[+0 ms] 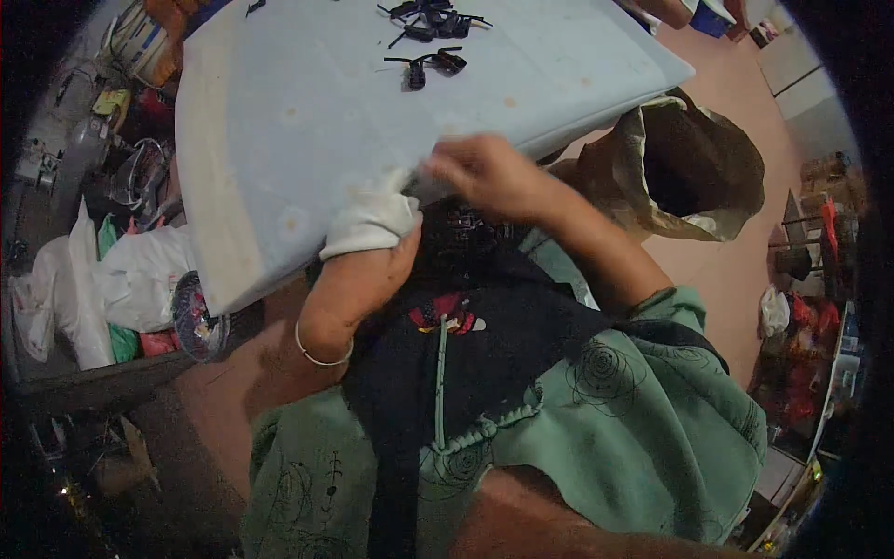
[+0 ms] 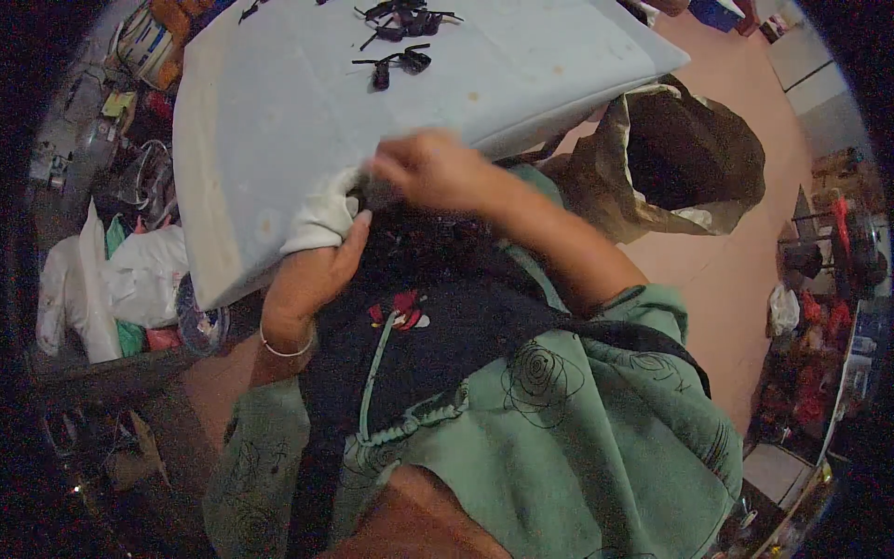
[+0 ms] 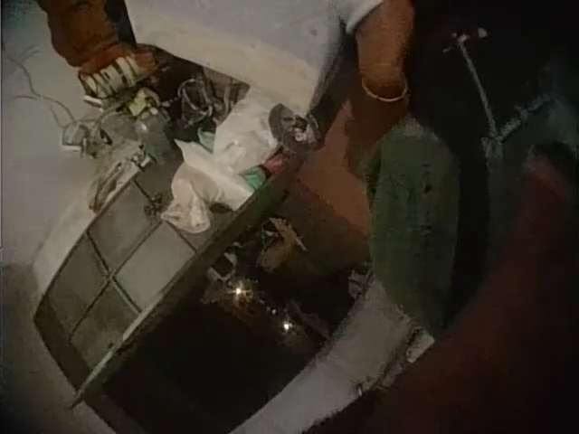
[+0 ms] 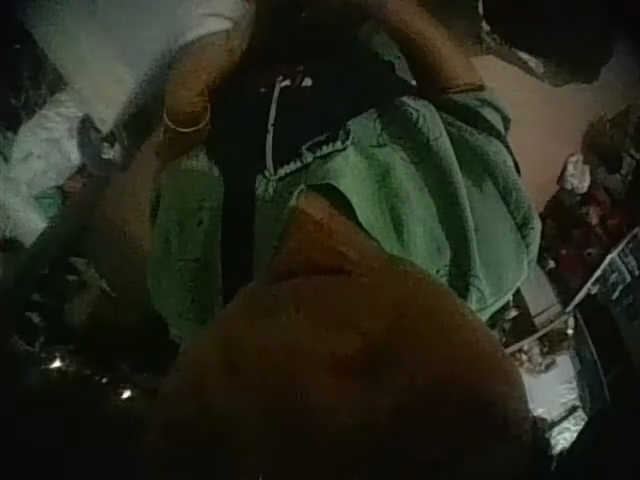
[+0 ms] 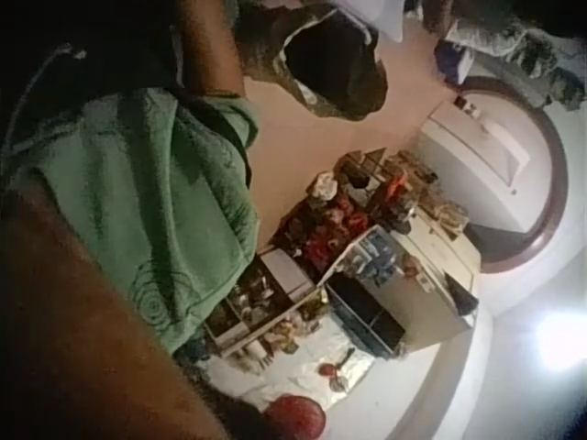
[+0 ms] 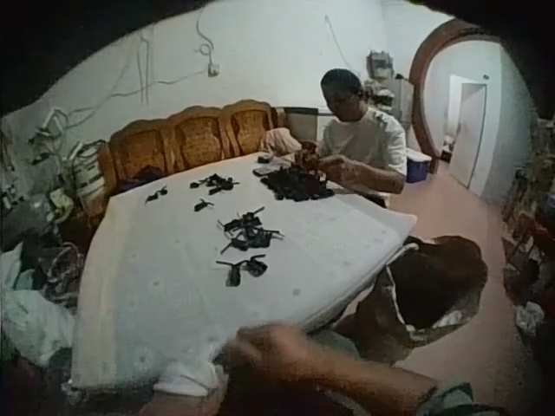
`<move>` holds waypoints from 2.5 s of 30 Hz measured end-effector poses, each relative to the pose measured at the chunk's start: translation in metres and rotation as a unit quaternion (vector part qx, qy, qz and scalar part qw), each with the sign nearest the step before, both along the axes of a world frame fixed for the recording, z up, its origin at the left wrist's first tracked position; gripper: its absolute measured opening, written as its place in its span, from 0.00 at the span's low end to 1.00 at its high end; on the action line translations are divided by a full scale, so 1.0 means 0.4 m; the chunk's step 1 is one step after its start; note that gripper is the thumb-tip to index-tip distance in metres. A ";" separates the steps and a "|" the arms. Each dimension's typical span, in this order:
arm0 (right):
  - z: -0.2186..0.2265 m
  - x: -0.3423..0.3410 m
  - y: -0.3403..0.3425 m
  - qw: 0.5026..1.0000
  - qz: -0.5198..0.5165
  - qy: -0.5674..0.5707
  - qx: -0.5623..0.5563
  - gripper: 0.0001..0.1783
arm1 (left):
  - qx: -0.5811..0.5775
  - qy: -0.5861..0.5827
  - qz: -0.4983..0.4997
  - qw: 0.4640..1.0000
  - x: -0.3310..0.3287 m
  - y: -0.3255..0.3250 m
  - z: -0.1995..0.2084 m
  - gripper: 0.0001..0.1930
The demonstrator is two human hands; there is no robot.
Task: Cleaning and inspecting small black plastic components using a white cloth.
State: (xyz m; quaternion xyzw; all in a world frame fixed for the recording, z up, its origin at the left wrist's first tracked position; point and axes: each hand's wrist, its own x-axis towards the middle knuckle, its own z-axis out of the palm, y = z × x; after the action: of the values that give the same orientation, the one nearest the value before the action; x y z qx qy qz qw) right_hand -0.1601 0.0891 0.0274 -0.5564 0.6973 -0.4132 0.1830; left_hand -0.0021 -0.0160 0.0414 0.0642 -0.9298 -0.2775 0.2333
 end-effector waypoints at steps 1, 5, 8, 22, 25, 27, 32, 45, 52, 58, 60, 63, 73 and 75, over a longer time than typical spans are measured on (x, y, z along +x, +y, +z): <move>0.018 -0.030 -0.007 0.993 -0.095 0.063 -0.031 0.14 | 0.062 -0.058 -0.013 0.996 -0.001 -0.005 0.010 0.15; -0.013 -0.180 -0.072 0.928 -0.266 0.260 -0.015 0.17 | 0.021 0.041 -0.029 0.999 -0.016 -0.019 -0.014 0.14; -0.034 -0.223 -0.113 0.913 -0.287 0.290 -0.003 0.19 | 0.056 0.025 0.005 0.998 -0.025 -0.028 -0.029 0.13; 0.064 -0.062 0.016 0.993 0.103 0.054 0.015 0.15 | 0.211 -0.053 0.036 0.975 -0.030 -0.036 0.052 0.11; 0.095 -0.025 0.024 0.993 0.117 0.013 0.005 0.16 | 0.375 -0.007 -0.099 0.922 -0.028 -0.033 0.020 0.12; 0.076 -0.018 0.023 0.994 0.107 -0.004 -0.034 0.16 | 0.379 0.014 -0.103 0.920 -0.033 -0.027 0.013 0.12; 0.099 0.041 0.044 0.989 0.083 -0.022 -0.122 0.14 | 0.401 -0.001 0.033 0.916 -0.024 -0.007 0.026 0.13; 0.044 0.074 -0.005 0.993 -0.027 -0.015 -0.114 0.13 | 0.389 0.103 0.004 0.915 -0.028 0.001 -0.016 0.11; 0.029 0.087 -0.009 0.995 -0.010 -0.086 -0.051 0.13 | 0.082 0.183 0.063 0.978 -0.034 0.017 -0.041 0.11; -0.050 0.108 -0.045 0.969 -0.052 -0.228 -0.078 0.15 | -0.036 0.156 0.079 0.984 -0.046 0.016 -0.041 0.11; -0.046 0.105 -0.044 0.980 -0.061 -0.179 -0.069 0.15 | -0.057 0.153 0.079 0.983 -0.047 0.019 -0.032 0.11; -0.023 0.103 -0.038 0.984 -0.055 -0.164 -0.044 0.16 | -0.016 0.149 0.092 0.984 -0.052 0.012 -0.070 0.10; 0.010 0.085 -0.011 0.979 0.041 -0.186 -0.070 0.15 | 0.248 0.164 0.077 0.952 -0.045 0.017 -0.043 0.11; 0.015 0.093 -0.015 0.976 0.033 -0.202 -0.072 0.15 | 0.172 0.163 0.076 0.968 -0.039 0.014 -0.037 0.11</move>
State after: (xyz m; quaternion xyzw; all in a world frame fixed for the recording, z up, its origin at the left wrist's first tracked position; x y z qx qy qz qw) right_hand -0.1230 0.0832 0.0333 -0.4958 0.5956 -0.5598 0.2933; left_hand -0.0178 -0.0105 0.0266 0.1278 -0.8096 -0.4219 0.3875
